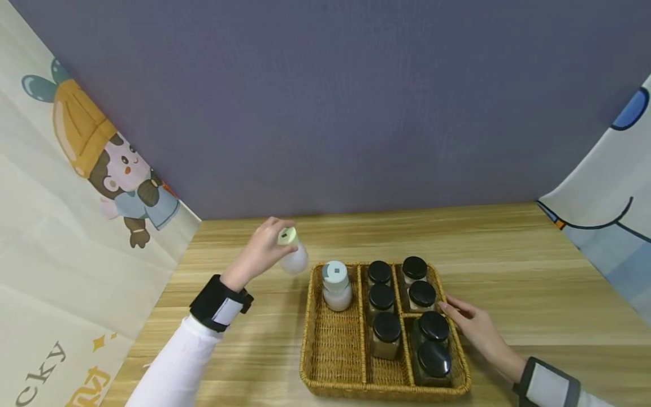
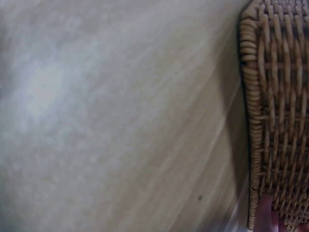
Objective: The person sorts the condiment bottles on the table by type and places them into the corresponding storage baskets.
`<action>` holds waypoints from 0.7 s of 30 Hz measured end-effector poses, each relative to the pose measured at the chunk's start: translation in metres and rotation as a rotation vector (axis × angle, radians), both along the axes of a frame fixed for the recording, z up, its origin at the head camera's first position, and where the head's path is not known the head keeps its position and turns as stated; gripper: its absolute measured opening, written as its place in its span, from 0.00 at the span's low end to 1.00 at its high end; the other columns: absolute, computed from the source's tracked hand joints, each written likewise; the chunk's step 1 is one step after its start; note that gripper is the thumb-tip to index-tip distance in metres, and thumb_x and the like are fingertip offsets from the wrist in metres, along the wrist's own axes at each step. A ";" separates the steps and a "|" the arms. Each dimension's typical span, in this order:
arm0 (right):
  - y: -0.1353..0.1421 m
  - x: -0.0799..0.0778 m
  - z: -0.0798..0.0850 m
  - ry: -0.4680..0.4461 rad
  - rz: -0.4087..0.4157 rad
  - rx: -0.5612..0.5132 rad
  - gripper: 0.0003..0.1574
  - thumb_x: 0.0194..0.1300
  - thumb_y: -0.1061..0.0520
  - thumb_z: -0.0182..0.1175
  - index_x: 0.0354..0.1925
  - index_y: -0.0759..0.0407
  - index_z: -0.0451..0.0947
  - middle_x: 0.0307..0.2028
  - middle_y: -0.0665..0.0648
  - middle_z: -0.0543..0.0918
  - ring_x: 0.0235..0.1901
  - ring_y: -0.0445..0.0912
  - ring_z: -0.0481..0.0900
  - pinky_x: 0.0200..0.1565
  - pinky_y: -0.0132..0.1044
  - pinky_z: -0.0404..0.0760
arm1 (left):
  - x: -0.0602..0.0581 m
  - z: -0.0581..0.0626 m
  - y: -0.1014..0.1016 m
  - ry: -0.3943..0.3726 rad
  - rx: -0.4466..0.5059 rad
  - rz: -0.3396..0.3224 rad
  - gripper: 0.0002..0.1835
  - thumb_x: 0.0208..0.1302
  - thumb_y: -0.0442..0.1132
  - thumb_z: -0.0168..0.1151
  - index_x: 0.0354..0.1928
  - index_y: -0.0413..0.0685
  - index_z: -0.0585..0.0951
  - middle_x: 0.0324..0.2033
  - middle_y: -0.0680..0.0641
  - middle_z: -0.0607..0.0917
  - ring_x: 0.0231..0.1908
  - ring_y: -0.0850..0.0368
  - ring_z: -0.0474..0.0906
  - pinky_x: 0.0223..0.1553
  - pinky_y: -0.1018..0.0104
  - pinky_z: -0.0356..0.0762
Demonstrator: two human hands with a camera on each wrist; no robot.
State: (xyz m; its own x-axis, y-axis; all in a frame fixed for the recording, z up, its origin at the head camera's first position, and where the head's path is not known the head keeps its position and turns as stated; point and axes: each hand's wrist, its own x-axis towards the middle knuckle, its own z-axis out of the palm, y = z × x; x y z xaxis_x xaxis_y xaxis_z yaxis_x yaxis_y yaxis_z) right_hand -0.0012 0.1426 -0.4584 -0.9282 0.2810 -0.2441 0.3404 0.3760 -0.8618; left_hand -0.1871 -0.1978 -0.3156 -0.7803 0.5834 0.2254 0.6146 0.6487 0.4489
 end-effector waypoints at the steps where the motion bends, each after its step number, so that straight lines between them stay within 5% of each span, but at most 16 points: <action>1: 0.000 0.000 0.000 0.001 -0.001 0.001 0.35 0.64 0.46 0.48 0.60 0.68 0.60 0.57 0.71 0.65 0.52 0.57 0.69 0.37 0.23 0.73 | 0.001 0.001 0.000 0.002 -0.001 -0.005 0.26 0.45 0.33 0.67 0.49 0.32 0.73 0.45 0.33 0.74 0.42 0.43 0.73 0.43 0.51 0.75; 21: 0.000 0.000 0.000 -0.007 -0.004 -0.004 0.36 0.64 0.45 0.49 0.60 0.68 0.60 0.57 0.71 0.65 0.47 0.49 0.72 0.35 0.26 0.75 | 0.024 0.013 -0.001 0.023 -0.006 -0.080 0.27 0.45 0.35 0.68 0.49 0.33 0.74 0.45 0.37 0.75 0.44 0.45 0.73 0.44 0.55 0.76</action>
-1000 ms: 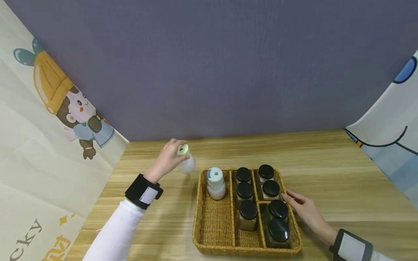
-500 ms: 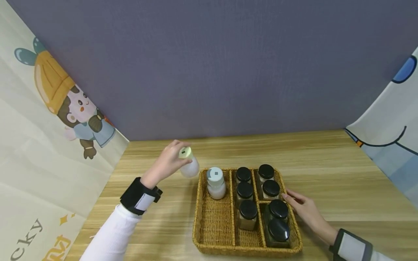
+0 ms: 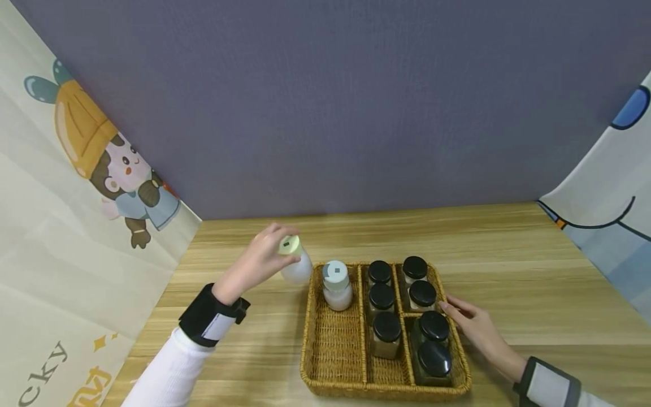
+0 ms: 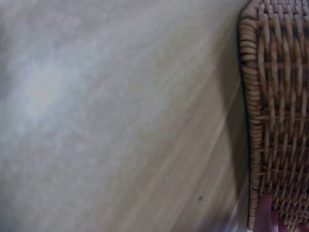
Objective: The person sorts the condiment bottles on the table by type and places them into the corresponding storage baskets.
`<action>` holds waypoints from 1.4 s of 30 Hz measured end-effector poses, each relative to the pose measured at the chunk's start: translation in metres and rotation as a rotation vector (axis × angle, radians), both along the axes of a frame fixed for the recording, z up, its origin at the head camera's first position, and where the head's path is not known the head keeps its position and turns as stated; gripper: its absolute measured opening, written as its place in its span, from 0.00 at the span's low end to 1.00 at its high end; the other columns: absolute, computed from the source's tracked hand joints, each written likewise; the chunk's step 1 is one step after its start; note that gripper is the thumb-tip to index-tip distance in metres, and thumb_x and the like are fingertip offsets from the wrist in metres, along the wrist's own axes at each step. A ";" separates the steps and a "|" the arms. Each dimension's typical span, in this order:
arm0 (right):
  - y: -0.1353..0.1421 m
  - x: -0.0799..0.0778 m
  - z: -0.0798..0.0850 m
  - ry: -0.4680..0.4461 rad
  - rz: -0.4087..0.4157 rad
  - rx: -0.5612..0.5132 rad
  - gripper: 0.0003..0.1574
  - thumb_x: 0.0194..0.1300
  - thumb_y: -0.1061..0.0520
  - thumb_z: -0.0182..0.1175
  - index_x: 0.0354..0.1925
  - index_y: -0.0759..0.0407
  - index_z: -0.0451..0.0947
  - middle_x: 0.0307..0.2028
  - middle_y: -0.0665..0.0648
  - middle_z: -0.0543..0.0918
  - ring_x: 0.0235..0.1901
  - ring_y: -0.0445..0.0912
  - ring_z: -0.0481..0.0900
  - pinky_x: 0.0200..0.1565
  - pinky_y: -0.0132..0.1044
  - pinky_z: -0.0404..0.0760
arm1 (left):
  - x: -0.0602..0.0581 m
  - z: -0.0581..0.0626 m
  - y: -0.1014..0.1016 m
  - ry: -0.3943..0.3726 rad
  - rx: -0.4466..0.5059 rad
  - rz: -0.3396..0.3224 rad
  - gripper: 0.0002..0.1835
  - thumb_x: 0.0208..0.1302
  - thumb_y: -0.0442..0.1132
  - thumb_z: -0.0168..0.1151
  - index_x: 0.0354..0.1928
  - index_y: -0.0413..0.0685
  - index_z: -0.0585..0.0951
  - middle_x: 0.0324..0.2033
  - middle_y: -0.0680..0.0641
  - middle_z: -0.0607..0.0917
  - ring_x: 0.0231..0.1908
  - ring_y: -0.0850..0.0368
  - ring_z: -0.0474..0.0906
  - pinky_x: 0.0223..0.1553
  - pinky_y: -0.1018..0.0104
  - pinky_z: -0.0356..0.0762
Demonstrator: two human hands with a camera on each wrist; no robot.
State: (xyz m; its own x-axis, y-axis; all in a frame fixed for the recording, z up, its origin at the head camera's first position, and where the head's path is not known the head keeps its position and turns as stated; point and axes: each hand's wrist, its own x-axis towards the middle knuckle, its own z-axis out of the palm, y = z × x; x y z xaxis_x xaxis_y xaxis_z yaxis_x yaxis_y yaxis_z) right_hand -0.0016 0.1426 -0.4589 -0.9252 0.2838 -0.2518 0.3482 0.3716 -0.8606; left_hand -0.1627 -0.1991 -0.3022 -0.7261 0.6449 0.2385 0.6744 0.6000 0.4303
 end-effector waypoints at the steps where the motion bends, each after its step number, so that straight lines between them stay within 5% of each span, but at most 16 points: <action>1: 0.000 0.000 0.000 0.001 0.001 0.000 0.36 0.64 0.45 0.49 0.60 0.68 0.59 0.57 0.71 0.65 0.48 0.51 0.72 0.35 0.25 0.75 | 0.001 0.001 0.000 -0.004 -0.005 -0.002 0.27 0.45 0.35 0.68 0.49 0.33 0.73 0.45 0.37 0.75 0.44 0.45 0.73 0.45 0.55 0.75; 32: 0.000 0.001 0.002 -0.006 0.021 -0.016 0.37 0.64 0.44 0.47 0.61 0.68 0.58 0.57 0.71 0.64 0.51 0.55 0.70 0.36 0.26 0.75 | 0.042 0.009 0.007 0.019 0.004 -0.268 0.25 0.42 0.35 0.69 0.45 0.35 0.76 0.39 0.45 0.78 0.39 0.54 0.75 0.41 0.70 0.77; 42: 0.001 0.001 0.001 -0.007 0.014 -0.004 0.36 0.64 0.44 0.48 0.61 0.68 0.59 0.57 0.71 0.66 0.40 0.37 0.72 0.34 0.27 0.75 | 0.050 0.003 0.015 0.024 0.011 -0.362 0.24 0.42 0.35 0.69 0.43 0.33 0.75 0.38 0.42 0.78 0.38 0.53 0.76 0.41 0.73 0.77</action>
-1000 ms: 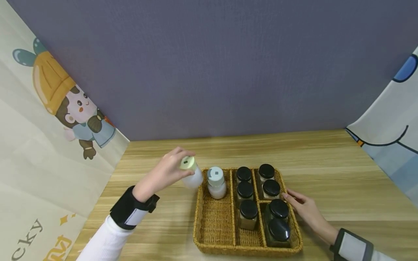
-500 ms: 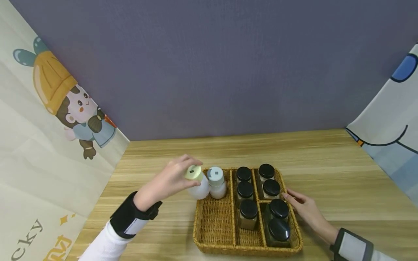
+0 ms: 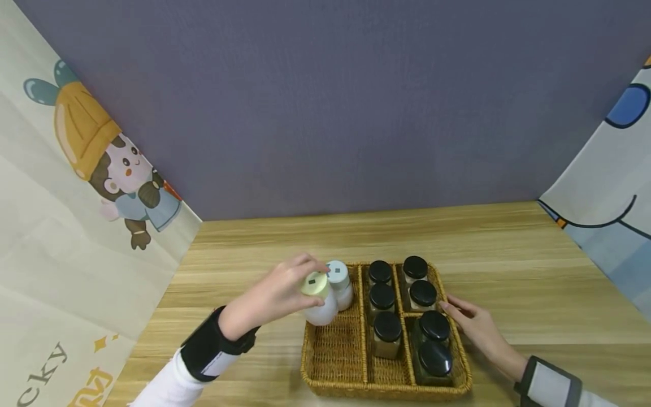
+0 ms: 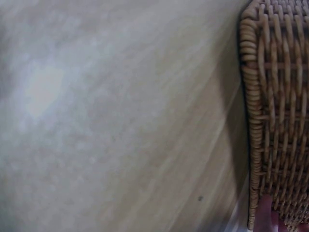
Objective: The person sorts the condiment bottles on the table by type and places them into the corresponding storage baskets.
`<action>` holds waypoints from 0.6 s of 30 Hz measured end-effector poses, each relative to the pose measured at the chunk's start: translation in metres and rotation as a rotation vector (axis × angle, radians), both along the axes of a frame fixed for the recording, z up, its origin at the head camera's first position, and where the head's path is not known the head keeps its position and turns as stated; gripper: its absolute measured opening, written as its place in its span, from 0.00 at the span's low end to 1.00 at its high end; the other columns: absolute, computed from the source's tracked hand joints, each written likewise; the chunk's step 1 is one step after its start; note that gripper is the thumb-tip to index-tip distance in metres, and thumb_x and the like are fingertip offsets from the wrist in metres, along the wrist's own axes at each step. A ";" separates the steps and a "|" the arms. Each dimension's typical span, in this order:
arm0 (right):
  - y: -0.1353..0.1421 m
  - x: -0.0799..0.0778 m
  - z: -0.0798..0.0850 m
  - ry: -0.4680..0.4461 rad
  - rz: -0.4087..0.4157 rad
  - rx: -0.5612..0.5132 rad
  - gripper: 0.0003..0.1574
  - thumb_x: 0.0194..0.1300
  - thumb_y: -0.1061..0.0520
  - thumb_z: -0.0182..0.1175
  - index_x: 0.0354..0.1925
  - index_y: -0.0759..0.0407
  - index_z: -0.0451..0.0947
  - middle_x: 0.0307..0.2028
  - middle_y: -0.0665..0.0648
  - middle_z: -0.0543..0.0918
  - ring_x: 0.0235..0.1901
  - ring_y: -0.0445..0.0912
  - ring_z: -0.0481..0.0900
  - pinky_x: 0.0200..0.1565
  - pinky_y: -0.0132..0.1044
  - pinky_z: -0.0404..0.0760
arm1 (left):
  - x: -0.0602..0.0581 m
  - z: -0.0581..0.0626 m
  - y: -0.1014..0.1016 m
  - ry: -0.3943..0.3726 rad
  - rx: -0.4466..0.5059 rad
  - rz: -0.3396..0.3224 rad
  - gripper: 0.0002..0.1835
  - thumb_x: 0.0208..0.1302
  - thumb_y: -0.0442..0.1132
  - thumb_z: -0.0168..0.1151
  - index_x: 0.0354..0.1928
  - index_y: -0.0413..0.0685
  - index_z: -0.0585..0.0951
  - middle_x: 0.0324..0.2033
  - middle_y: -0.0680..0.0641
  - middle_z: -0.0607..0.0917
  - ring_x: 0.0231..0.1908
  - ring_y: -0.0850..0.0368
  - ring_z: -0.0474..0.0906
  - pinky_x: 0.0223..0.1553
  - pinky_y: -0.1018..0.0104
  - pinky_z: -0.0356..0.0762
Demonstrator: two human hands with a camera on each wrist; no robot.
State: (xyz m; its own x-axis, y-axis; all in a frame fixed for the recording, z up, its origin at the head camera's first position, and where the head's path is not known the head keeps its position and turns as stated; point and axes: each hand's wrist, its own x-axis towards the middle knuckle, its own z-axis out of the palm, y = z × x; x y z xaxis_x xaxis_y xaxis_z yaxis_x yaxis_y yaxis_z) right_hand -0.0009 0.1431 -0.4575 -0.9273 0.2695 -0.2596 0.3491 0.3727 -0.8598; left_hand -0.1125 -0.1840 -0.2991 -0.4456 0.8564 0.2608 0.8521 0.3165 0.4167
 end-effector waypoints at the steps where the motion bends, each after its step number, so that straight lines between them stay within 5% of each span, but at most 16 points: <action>1: 0.000 0.000 0.000 0.000 0.000 0.002 0.36 0.64 0.44 0.48 0.61 0.68 0.59 0.57 0.71 0.66 0.40 0.35 0.71 0.34 0.27 0.75 | 0.001 -0.001 0.001 0.006 -0.001 -0.006 0.24 0.42 0.35 0.69 0.43 0.33 0.75 0.38 0.43 0.78 0.38 0.53 0.76 0.40 0.73 0.76; 8: 0.001 -0.001 -0.001 0.000 0.004 -0.002 0.36 0.64 0.45 0.48 0.61 0.68 0.59 0.56 0.72 0.66 0.40 0.36 0.71 0.34 0.27 0.76 | 0.006 -0.009 0.008 -0.012 -0.048 -0.026 0.23 0.45 0.36 0.68 0.45 0.36 0.75 0.39 0.44 0.77 0.37 0.55 0.75 0.37 0.78 0.75; 18: 0.001 -0.001 -0.004 0.019 0.009 0.021 0.36 0.64 0.44 0.47 0.60 0.68 0.59 0.57 0.71 0.65 0.51 0.56 0.69 0.36 0.25 0.75 | 0.009 -0.025 0.014 0.043 -0.043 -0.062 0.22 0.45 0.34 0.68 0.44 0.33 0.75 0.39 0.42 0.76 0.37 0.55 0.75 0.36 0.82 0.74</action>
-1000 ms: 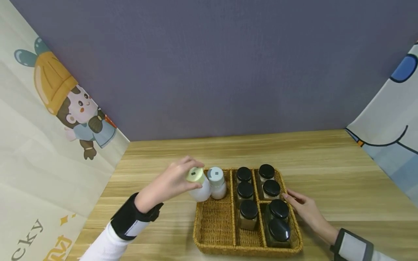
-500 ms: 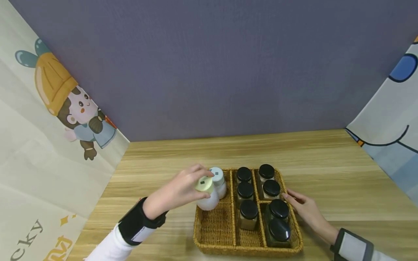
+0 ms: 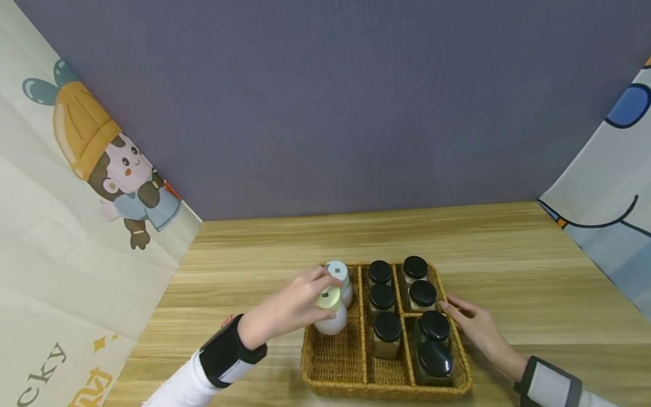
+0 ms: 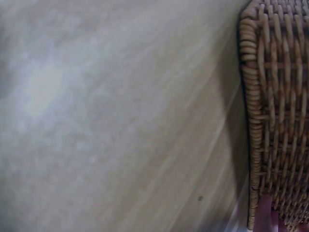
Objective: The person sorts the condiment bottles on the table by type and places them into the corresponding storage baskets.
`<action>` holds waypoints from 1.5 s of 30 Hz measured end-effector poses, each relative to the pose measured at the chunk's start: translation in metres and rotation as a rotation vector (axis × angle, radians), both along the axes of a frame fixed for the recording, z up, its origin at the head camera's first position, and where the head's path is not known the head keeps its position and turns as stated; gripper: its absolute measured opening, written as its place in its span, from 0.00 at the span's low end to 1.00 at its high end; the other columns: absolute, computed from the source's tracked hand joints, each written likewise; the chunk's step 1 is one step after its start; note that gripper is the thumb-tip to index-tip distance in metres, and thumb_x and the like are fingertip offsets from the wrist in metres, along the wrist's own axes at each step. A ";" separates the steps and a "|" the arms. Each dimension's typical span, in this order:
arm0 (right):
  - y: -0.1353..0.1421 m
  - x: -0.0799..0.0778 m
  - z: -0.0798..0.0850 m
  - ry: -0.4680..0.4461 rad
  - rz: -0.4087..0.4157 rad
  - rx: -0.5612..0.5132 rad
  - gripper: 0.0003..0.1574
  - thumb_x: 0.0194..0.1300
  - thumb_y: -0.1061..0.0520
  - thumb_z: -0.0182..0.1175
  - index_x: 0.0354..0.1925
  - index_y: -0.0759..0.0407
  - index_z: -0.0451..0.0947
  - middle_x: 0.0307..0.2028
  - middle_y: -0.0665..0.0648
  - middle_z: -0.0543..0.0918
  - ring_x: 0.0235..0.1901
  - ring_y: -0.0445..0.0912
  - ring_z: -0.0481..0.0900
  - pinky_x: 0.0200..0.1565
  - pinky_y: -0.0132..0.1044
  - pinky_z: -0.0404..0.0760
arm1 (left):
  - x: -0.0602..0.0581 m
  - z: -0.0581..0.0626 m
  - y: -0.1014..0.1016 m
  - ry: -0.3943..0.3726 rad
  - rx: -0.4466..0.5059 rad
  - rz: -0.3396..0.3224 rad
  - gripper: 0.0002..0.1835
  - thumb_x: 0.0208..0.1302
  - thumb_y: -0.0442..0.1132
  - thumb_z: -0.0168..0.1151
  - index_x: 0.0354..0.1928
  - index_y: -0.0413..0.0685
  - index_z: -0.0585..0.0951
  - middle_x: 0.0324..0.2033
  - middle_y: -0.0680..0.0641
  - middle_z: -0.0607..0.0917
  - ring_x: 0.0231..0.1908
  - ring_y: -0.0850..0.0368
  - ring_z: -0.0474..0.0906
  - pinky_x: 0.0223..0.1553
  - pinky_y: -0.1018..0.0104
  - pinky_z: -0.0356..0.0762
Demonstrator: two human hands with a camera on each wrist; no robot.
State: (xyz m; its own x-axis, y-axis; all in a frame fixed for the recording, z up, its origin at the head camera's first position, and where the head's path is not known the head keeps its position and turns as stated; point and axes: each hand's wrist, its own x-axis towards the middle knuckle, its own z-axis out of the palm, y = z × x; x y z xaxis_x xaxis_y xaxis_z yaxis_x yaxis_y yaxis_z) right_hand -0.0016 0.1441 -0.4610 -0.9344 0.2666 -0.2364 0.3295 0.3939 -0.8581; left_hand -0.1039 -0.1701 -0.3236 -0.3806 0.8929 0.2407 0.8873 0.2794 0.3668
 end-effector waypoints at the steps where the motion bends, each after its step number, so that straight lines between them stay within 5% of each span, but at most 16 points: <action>1: 0.000 0.000 0.000 0.002 0.000 -0.001 0.36 0.64 0.44 0.47 0.60 0.68 0.59 0.57 0.71 0.65 0.50 0.55 0.70 0.36 0.25 0.75 | 0.000 -0.002 0.000 0.007 0.000 0.000 0.22 0.45 0.35 0.67 0.44 0.33 0.75 0.39 0.42 0.76 0.37 0.55 0.75 0.37 0.81 0.74; 15: 0.001 -0.001 -0.002 0.045 0.016 -0.004 0.36 0.64 0.45 0.48 0.60 0.68 0.59 0.57 0.71 0.64 0.51 0.58 0.70 0.36 0.25 0.75 | -0.001 -0.026 0.006 0.105 -0.036 -0.006 0.21 0.46 0.36 0.67 0.44 0.37 0.76 0.35 0.46 0.75 0.33 0.59 0.72 0.35 0.82 0.73; 25: 0.001 -0.001 -0.002 -0.005 -0.002 -0.024 0.36 0.64 0.44 0.48 0.61 0.67 0.59 0.57 0.71 0.65 0.40 0.36 0.73 0.34 0.27 0.76 | -0.002 -0.037 0.007 0.064 -0.073 0.031 0.23 0.45 0.37 0.68 0.45 0.37 0.75 0.37 0.45 0.75 0.35 0.57 0.72 0.37 0.80 0.74; 32: 0.001 -0.001 -0.002 0.004 -0.002 -0.026 0.36 0.64 0.44 0.48 0.61 0.67 0.59 0.57 0.71 0.66 0.44 0.43 0.73 0.35 0.27 0.76 | -0.004 -0.042 0.007 0.027 -0.066 0.034 0.23 0.45 0.37 0.68 0.46 0.38 0.75 0.38 0.45 0.75 0.35 0.56 0.72 0.38 0.79 0.74; 39: 0.000 -0.001 -0.002 0.009 -0.008 -0.020 0.36 0.64 0.44 0.49 0.60 0.67 0.60 0.56 0.71 0.67 0.40 0.37 0.73 0.35 0.26 0.75 | -0.005 -0.045 0.007 0.012 -0.074 0.038 0.24 0.44 0.38 0.68 0.46 0.39 0.75 0.39 0.45 0.75 0.37 0.56 0.73 0.40 0.77 0.75; 45: 0.000 0.000 -0.002 0.014 0.002 -0.031 0.37 0.64 0.44 0.48 0.61 0.68 0.59 0.57 0.71 0.64 0.50 0.55 0.71 0.38 0.27 0.76 | -0.005 -0.048 0.006 0.020 -0.094 0.034 0.23 0.44 0.38 0.69 0.44 0.39 0.75 0.36 0.46 0.75 0.35 0.57 0.72 0.36 0.78 0.74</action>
State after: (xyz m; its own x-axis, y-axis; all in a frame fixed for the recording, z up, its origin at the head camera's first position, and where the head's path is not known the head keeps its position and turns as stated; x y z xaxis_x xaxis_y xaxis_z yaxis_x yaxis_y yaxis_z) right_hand -0.0019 0.1443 -0.4631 -0.9383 0.2572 -0.2313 0.3164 0.3682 -0.8742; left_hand -0.1086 -0.1637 -0.3713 -0.4073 0.8984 0.1641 0.8835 0.3421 0.3199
